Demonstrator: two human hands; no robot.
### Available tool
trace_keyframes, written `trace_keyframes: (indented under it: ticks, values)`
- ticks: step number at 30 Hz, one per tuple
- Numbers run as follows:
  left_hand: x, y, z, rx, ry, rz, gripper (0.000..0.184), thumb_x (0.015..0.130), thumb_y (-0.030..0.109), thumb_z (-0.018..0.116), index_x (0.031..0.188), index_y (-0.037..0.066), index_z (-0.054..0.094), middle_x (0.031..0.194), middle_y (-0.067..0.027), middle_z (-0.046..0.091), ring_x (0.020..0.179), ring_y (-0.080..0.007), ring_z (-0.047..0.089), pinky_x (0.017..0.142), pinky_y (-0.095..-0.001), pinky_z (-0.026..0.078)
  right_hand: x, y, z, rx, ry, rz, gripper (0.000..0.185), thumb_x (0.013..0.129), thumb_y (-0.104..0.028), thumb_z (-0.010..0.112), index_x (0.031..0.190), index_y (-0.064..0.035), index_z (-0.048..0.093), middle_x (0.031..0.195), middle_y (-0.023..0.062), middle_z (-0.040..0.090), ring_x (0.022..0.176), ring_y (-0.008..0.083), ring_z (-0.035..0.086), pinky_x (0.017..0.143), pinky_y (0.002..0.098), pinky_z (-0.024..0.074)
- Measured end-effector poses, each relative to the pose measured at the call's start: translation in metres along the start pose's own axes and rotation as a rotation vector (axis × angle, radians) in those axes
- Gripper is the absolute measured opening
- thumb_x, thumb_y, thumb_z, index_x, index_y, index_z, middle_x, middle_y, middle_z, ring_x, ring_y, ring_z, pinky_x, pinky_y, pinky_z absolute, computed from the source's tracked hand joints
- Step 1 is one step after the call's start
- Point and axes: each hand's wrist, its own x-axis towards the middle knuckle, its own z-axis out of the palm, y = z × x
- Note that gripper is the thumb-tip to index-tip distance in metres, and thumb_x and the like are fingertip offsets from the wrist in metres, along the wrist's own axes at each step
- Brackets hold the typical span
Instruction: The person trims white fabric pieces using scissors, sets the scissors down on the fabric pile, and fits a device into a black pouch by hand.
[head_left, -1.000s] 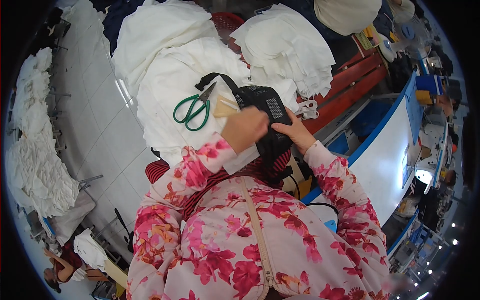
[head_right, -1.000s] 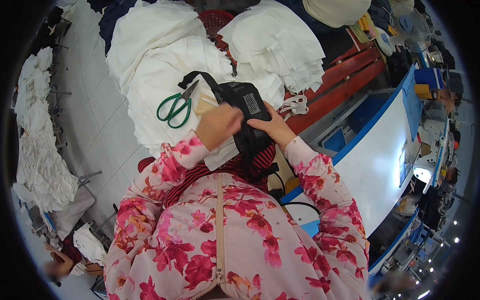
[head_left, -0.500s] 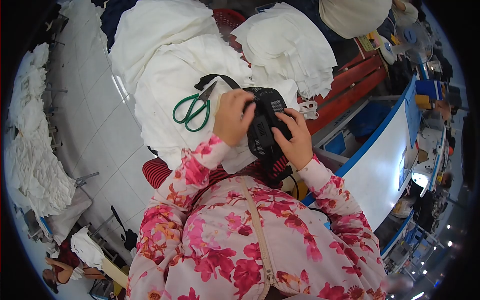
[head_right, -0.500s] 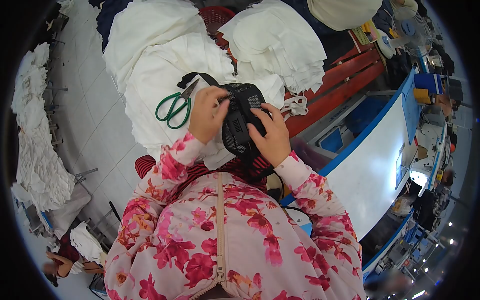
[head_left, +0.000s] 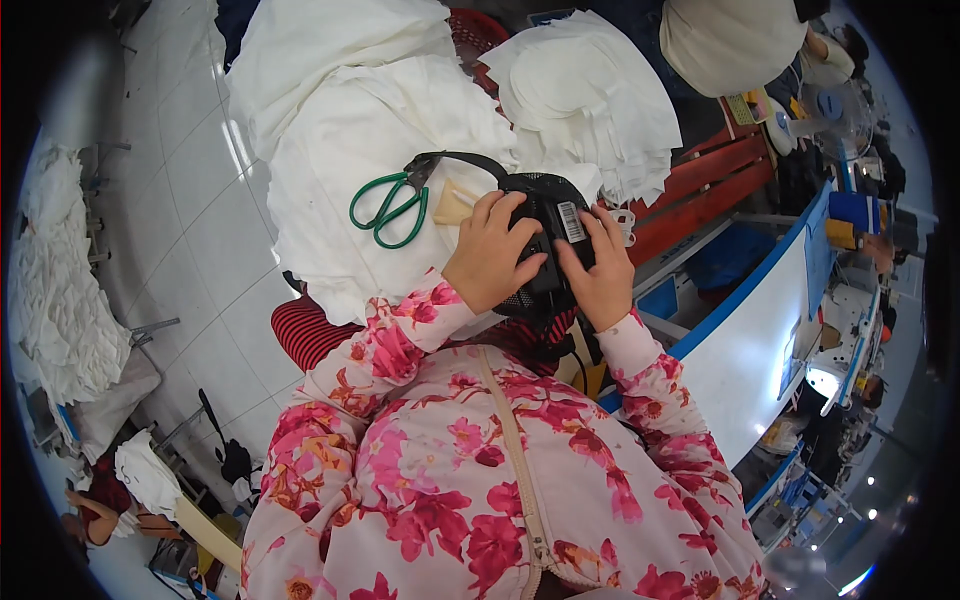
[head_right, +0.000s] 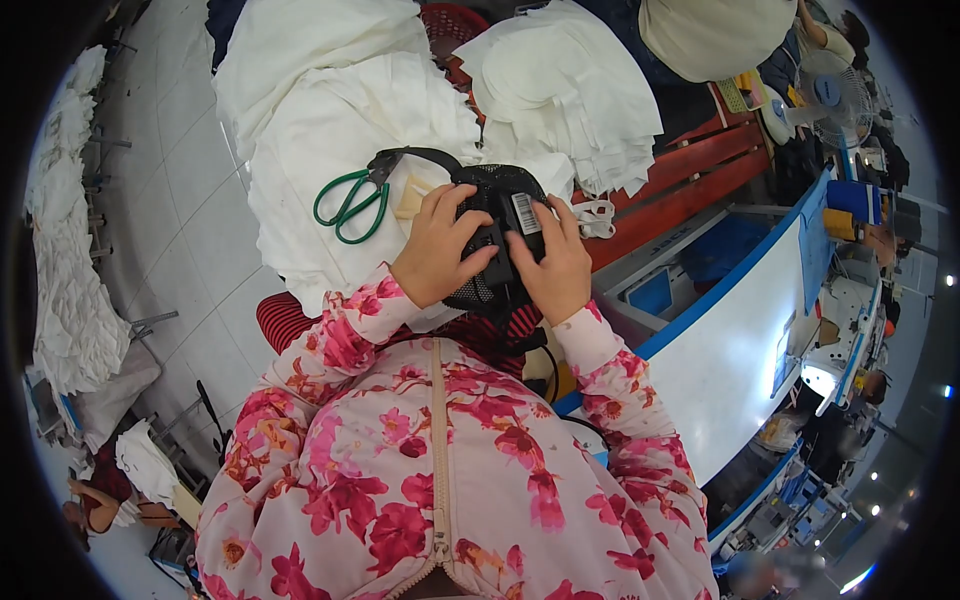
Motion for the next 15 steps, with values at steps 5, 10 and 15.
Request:
trace_keyframes:
  ticks: [5, 10, 15]
  values:
    - [0.002, 0.003, 0.004, -0.033, -0.001, -0.009, 0.041, 0.072, 0.021, 0.075, 0.104, 0.005, 0.057, 0.127, -0.0219, 0.041, 0.119, -0.0412, 0.037, 0.099, -0.0461, 0.036, 0.002, 0.012, 0.001, -0.018, -0.039, -0.017, 0.037, 0.083, -0.010, 0.062, 0.120, -0.0075, 0.056, 0.122, 0.0197, 0.054, 0.100, 0.0369, 0.059, 0.080, 0.0399, 0.0502]
    - [-0.001, 0.008, 0.000, -0.069, -0.042, -0.074, 0.043, 0.073, 0.022, 0.074, 0.108, 0.005, 0.055, 0.128, -0.0228, 0.040, 0.118, -0.0411, 0.038, 0.097, -0.0438, 0.039, 0.005, 0.017, -0.004, -0.044, -0.112, -0.060, 0.039, 0.085, -0.008, 0.059, 0.123, -0.0082, 0.055, 0.122, 0.0205, 0.054, 0.101, 0.0376, 0.059, 0.081, 0.0403, 0.0501]
    - [-0.003, 0.014, -0.002, -0.079, -0.067, -0.147, 0.044, 0.075, 0.024, 0.073, 0.112, 0.007, 0.054, 0.128, -0.0234, 0.041, 0.116, -0.0417, 0.041, 0.095, -0.0429, 0.040, 0.003, 0.020, -0.004, -0.010, -0.093, -0.038, 0.035, 0.086, -0.006, 0.056, 0.121, -0.0068, 0.056, 0.121, 0.0208, 0.055, 0.103, 0.0376, 0.058, 0.084, 0.0401, 0.0490]
